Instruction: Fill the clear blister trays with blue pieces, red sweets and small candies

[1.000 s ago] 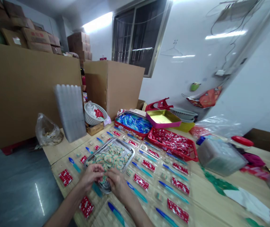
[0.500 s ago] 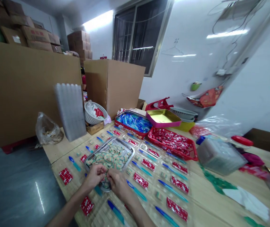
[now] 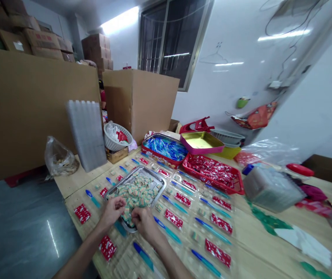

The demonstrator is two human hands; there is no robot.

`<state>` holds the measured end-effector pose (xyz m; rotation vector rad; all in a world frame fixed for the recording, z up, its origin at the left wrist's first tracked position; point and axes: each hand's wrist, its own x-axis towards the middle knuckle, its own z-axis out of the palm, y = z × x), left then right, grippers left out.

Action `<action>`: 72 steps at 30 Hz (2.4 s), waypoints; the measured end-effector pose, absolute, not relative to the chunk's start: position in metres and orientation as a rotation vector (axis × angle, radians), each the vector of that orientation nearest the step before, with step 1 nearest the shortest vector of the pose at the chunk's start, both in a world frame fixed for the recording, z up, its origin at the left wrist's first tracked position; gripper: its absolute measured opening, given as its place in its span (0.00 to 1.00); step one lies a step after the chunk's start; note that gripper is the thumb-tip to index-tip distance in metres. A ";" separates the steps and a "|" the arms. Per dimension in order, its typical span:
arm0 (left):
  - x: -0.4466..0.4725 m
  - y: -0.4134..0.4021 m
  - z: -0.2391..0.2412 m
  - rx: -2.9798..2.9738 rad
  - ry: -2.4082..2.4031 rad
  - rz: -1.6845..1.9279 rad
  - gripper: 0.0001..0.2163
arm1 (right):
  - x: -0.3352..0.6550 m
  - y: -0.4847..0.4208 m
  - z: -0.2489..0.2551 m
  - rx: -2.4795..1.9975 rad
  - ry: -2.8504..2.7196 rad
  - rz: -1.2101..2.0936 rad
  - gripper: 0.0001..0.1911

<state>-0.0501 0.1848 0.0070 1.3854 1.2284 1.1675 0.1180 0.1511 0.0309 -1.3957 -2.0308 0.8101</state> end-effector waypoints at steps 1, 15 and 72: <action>-0.050 0.183 0.008 1.370 1.231 1.170 0.06 | 0.117 0.151 0.029 -1.390 -2.065 0.742 0.08; -0.057 0.170 0.014 1.466 1.168 1.059 0.08 | 0.117 0.152 0.030 -1.486 -2.270 0.624 0.09; -0.029 0.147 0.024 2.031 1.325 0.703 0.18 | 0.121 0.138 0.032 -1.463 -2.107 0.515 0.18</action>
